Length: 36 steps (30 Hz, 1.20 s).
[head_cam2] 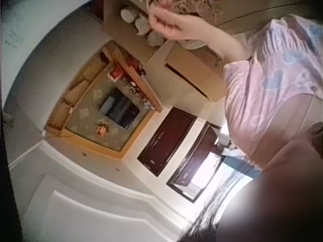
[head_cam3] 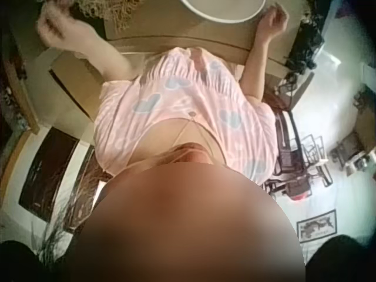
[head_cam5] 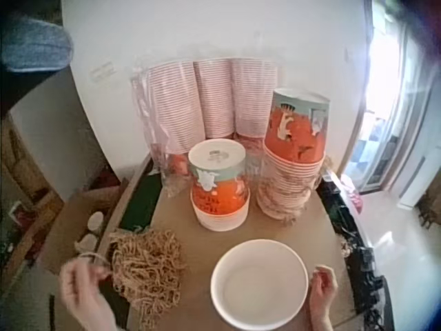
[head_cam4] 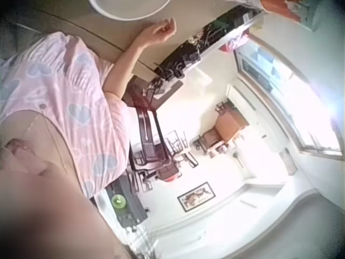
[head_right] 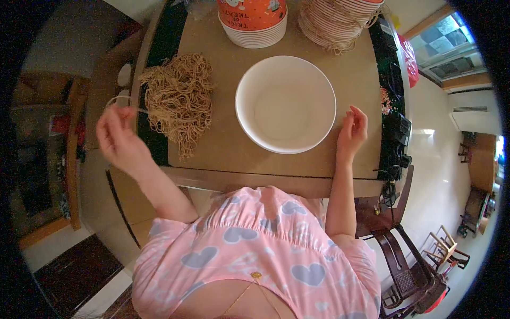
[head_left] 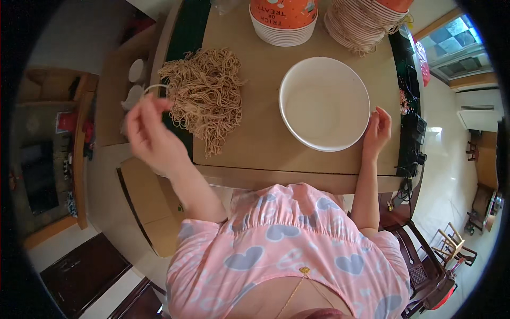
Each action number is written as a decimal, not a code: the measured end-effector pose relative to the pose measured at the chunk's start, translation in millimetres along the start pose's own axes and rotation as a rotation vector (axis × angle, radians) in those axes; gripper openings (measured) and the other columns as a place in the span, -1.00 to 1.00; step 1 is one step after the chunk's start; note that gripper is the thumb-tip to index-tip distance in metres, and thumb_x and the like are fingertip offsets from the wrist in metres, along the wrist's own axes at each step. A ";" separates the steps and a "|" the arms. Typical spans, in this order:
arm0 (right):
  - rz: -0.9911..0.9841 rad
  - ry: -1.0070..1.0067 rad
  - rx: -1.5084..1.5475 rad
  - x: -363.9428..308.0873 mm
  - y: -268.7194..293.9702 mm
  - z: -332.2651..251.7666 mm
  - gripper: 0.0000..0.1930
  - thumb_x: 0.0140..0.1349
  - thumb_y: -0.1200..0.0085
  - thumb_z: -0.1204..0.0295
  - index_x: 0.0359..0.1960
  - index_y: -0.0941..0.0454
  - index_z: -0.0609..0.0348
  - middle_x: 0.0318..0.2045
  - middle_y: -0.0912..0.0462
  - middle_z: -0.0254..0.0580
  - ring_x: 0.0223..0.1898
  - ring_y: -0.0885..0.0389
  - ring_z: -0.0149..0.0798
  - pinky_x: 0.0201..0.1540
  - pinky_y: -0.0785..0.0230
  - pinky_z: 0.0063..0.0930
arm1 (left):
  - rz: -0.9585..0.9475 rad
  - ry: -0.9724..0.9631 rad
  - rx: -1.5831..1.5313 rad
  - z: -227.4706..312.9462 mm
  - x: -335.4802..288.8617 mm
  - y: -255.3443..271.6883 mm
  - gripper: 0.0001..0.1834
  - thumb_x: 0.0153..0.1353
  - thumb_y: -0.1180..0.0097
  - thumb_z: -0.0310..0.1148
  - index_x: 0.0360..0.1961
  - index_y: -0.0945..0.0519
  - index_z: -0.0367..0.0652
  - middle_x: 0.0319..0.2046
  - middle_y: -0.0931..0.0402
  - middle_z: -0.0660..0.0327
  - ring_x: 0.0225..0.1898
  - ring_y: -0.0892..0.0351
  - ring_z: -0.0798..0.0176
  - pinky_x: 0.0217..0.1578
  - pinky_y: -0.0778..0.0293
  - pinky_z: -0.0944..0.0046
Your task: Tying thin strings onto the edges of paper cups for a craft or assembly task.
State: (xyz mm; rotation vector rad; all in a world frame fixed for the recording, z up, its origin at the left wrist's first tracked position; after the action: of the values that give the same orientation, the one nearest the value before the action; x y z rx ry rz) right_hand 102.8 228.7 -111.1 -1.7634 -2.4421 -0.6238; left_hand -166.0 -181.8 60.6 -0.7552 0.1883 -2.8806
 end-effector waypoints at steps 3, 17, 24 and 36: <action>0.115 0.049 0.269 -18.8 14.1 -47.5 -0.85 0.33 0.03 0.52 -0.15 -0.54 0.29 -0.37 -0.58 -0.25 -0.38 -0.50 -0.45 -0.32 -0.38 -0.61 | -0.059 -0.080 0.247 29.5 -18.1 -9.0 -0.92 0.27 -0.11 -0.49 -0.28 -0.61 -0.26 -0.40 -0.61 0.24 -0.50 -0.37 0.51 -0.49 -0.28 0.53; -1.095 0.246 0.000 -137.8 -90.2 -168.7 -0.68 0.16 -0.15 0.50 -0.03 -0.52 0.26 -0.46 -0.60 -0.07 -0.46 -0.62 -0.06 -0.42 -0.46 -0.27 | -1.175 0.139 0.229 -2.8 -158.1 -74.7 -0.87 0.06 -0.26 -0.54 -0.33 -0.63 -0.23 -0.43 -0.54 0.13 -0.40 -0.58 0.15 -0.40 -0.49 0.27; -1.021 0.259 0.142 -121.8 -69.9 -183.8 -0.74 0.11 -0.18 0.54 -0.13 -0.60 0.26 -0.40 -0.65 -0.07 -0.41 -0.67 -0.14 -0.43 -0.49 -0.37 | -1.002 0.062 0.580 -65.8 -115.3 -29.3 -0.85 0.11 -0.22 -0.52 -0.25 -0.68 -0.19 -0.29 -0.60 0.12 -0.32 -0.64 0.11 -0.33 -0.54 0.28; -0.152 0.559 0.565 -80.7 48.3 -217.5 -0.79 0.38 0.09 0.39 -0.21 -0.52 0.30 -0.26 -0.63 0.07 -0.40 -0.64 0.07 -0.36 -0.54 -0.10 | -0.685 0.036 0.817 -92.7 -44.1 0.3 -0.78 0.21 -0.10 -0.52 -0.11 -0.64 -0.18 -0.13 -0.61 0.16 -0.18 -0.65 0.22 -0.18 -0.54 0.35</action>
State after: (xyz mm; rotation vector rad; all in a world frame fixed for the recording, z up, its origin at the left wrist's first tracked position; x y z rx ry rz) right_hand 135.6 90.9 78.9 -1.0276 -2.0818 -0.3212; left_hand -174.0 -166.5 -40.6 -0.6631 -1.3977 -3.0735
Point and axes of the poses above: each hand's wrist, its own x-axis towards the middle knuckle, its own y-axis out of the back of the hand, z = x × y, the point moved 8 cm from there along x, towards the middle knuckle
